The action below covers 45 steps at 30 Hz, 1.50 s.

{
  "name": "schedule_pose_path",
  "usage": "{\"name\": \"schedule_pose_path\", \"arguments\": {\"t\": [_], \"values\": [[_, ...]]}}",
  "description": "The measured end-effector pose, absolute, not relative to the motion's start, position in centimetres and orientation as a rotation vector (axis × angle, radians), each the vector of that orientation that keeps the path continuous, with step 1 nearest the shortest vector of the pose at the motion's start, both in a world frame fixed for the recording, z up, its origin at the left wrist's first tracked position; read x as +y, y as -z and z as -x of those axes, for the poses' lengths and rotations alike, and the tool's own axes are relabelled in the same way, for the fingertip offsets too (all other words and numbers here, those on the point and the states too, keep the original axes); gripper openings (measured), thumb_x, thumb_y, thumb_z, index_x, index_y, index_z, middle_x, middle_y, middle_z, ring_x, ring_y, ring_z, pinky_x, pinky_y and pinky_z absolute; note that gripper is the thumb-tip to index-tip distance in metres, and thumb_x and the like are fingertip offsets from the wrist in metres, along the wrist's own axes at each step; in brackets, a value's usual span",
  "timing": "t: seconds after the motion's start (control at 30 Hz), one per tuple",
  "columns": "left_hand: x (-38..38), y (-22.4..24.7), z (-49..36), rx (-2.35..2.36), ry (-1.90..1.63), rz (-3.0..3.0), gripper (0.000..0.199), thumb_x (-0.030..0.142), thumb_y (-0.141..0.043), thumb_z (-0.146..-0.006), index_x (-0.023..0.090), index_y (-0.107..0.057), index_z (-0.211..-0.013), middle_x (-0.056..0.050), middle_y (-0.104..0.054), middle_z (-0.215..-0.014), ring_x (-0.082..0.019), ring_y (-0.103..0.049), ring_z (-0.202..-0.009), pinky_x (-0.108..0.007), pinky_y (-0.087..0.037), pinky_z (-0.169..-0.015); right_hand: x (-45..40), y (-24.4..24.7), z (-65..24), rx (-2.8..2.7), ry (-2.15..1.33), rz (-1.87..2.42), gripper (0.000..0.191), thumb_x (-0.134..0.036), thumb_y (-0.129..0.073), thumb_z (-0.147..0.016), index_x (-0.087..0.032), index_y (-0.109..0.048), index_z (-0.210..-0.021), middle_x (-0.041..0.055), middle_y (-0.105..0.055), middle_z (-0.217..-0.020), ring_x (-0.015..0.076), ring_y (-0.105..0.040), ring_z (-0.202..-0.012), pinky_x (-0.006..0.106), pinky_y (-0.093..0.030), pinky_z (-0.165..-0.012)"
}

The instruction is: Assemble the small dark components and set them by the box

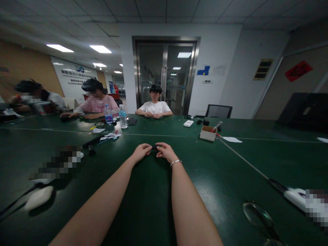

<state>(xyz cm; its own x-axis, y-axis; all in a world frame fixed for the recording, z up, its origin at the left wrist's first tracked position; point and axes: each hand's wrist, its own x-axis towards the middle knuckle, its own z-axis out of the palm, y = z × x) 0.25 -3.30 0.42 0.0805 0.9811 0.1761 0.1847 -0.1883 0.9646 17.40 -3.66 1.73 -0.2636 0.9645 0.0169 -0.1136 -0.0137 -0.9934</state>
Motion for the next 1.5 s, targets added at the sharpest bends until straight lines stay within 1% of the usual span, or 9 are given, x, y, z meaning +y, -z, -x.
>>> {"name": "schedule_pose_path", "arguments": {"t": [0.47,0.8,1.0,1.13,1.3,1.4,1.5], "values": [[-3.41,-0.59,-0.45,1.234,-1.183,-1.526,0.019,0.029,-0.058,-0.077,0.012,-0.06,-0.083,0.001,-0.056,-0.058,-0.009,-0.05,-0.051,-0.022,-0.04,-0.054,-3.94,-1.88,-17.43,-1.339,-1.436,0.972,0.023,-0.01,-0.056,-0.082,-0.016,-0.059,-0.105,0.0002,-0.061,-0.072,0.0054,-0.057,-0.049,0.02,-0.055,-0.051],[-3.02,-0.22,-0.17,1.273,-1.157,-1.577,0.024,0.036,-0.056,-0.078,0.013,-0.06,-0.083,0.0,-0.058,-0.061,-0.01,-0.052,-0.053,-0.023,-0.041,-0.055,-4.02,-1.98,-17.42,-1.339,-1.444,0.965,0.024,-0.01,-0.056,-0.082,-0.017,-0.059,-0.104,0.0001,-0.061,-0.072,0.0055,-0.057,-0.05,0.021,-0.055,-0.052],[-3.22,-0.37,-0.12,1.313,-1.152,-1.619,0.032,0.045,-0.053,-0.078,0.014,-0.06,-0.072,-0.001,-0.058,-0.06,-0.011,-0.052,-0.052,-0.022,-0.04,-0.053,-4.16,-2.13,-17.44,-1.361,-1.448,0.957,0.025,-0.01,-0.057,-0.081,-0.017,-0.06,-0.105,-0.0006,-0.06,-0.068,0.0057,-0.056,-0.05,0.021,-0.056,-0.052],[-3.21,-0.39,-0.15,1.329,-1.148,-1.617,0.035,0.048,-0.051,-0.078,0.014,-0.059,-0.07,-0.001,-0.058,-0.058,-0.011,-0.052,-0.051,-0.022,-0.04,-0.053,-4.2,-2.18,-17.45,-1.368,-1.456,0.949,0.026,-0.01,-0.058,-0.08,-0.018,-0.06,-0.105,-0.0014,-0.059,-0.068,0.0053,-0.055,-0.05,0.021,-0.055,-0.052],[-3.13,-0.38,-0.24,1.347,-1.147,-1.596,0.04,0.051,-0.047,-0.08,0.014,-0.058,-0.068,-0.001,-0.057,-0.056,-0.011,-0.05,-0.048,-0.022,-0.039,-0.049,-4.19,-2.12,-17.45,-1.368,-1.472,0.92,0.027,-0.011,-0.059,-0.079,-0.018,-0.06,-0.105,-0.0015,-0.059,-0.068,0.005,-0.054,-0.049,0.021,-0.055,-0.052],[-2.98,-0.32,-0.21,1.377,-1.135,-1.602,0.046,0.056,-0.044,-0.08,0.015,-0.057,-0.064,-0.001,-0.055,-0.052,-0.01,-0.048,-0.045,-0.022,-0.036,-0.047,-4.24,-2.14,-17.5,-1.375,-1.48,0.897,0.027,-0.012,-0.06,-0.078,-0.019,-0.061,-0.105,-0.0013,-0.06,-0.07,0.0052,-0.054,-0.049,0.02,-0.054,-0.051],[-2.9,-0.34,-0.11,1.427,-1.145,-1.648,0.053,0.061,-0.041,-0.079,0.015,-0.057,-0.06,-0.001,-0.054,-0.048,-0.011,-0.047,-0.044,-0.023,-0.035,-0.048,-4.29,-2.2,-17.58,-1.375,-1.494,0.89,0.028,-0.013,-0.06,-0.079,-0.019,-0.061,-0.106,-0.0003,-0.062,-0.073,0.006,-0.056,-0.051,0.021,-0.055,-0.052]]}}
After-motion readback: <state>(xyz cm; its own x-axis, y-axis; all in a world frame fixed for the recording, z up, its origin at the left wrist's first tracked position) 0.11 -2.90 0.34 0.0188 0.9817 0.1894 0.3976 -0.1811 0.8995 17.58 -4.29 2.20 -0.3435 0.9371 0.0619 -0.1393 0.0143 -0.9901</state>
